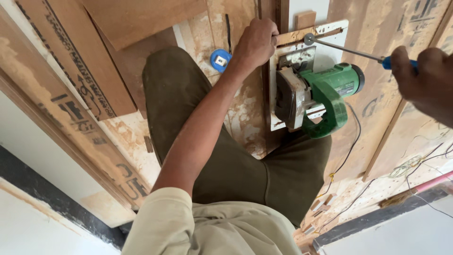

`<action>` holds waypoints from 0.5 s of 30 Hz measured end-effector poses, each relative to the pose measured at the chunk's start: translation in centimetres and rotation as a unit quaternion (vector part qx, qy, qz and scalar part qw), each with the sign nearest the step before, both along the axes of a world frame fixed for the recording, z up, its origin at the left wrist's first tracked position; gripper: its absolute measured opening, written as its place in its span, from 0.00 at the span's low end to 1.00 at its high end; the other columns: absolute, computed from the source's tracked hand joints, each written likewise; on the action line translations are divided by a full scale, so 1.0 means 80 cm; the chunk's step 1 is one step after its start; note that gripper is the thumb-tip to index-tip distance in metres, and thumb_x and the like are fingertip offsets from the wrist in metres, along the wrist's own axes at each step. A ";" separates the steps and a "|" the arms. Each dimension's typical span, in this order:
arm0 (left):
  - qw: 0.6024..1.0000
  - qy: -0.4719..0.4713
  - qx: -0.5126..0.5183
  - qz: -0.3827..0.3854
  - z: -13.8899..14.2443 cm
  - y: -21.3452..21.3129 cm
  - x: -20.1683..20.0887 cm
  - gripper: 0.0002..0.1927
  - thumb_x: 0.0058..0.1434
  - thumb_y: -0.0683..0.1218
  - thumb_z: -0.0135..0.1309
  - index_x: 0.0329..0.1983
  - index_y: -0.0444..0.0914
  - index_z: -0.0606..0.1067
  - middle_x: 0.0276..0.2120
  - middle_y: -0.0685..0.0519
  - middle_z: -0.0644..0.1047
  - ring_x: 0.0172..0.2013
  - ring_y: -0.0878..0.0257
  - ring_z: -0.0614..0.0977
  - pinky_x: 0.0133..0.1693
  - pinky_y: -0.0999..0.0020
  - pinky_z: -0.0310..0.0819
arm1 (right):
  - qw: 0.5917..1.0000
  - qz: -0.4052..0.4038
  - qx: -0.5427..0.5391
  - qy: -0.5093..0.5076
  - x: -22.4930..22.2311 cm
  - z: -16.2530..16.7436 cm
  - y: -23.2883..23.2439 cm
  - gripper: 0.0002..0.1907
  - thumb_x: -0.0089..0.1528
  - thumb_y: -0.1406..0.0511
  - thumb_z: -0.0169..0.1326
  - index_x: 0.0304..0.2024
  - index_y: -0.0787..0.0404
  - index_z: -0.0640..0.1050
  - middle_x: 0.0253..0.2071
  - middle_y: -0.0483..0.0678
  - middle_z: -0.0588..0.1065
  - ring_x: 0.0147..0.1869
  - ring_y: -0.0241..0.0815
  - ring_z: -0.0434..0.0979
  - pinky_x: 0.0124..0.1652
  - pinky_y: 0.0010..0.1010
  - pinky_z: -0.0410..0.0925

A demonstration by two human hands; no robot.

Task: The person sits on the floor and uses a screwdriver to loosen and adjust the blade of a circular saw mounted on a small table, then measures a wood strip with a tape measure and marks a white board with a pencil using a ruler.

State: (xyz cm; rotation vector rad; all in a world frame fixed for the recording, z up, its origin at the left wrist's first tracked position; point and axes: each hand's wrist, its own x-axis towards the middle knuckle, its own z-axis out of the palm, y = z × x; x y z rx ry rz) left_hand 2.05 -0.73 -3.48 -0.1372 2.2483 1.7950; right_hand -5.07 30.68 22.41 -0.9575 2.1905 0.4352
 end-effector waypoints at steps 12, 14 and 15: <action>1.000 0.003 -0.013 -0.025 0.004 -0.003 0.004 0.06 0.61 0.42 0.58 0.36 0.34 0.82 0.30 0.41 0.83 0.32 0.48 0.87 0.39 0.54 0.80 | 0.910 -0.394 -0.090 0.092 0.153 0.083 0.033 0.17 0.76 0.60 0.50 0.59 0.68 0.77 0.24 0.50 0.70 0.24 0.38 0.67 0.26 0.31 0.60; 0.999 0.029 -0.023 -0.018 -0.001 0.000 0.011 0.06 0.61 0.42 0.58 0.37 0.35 0.82 0.32 0.40 0.83 0.35 0.46 0.86 0.41 0.52 0.79 | 0.899 -0.415 -0.050 0.130 0.225 0.130 0.028 0.17 0.75 0.63 0.50 0.61 0.68 0.78 0.22 0.50 0.69 0.22 0.36 0.67 0.24 0.30 0.60; 0.999 0.024 -0.028 -0.018 -0.004 0.002 0.017 0.07 0.63 0.43 0.57 0.40 0.35 0.82 0.34 0.40 0.83 0.37 0.45 0.86 0.42 0.51 0.79 | 0.892 -0.425 -0.031 0.150 0.249 0.142 0.025 0.17 0.75 0.65 0.51 0.63 0.68 0.78 0.21 0.50 0.69 0.21 0.35 0.67 0.23 0.30 0.60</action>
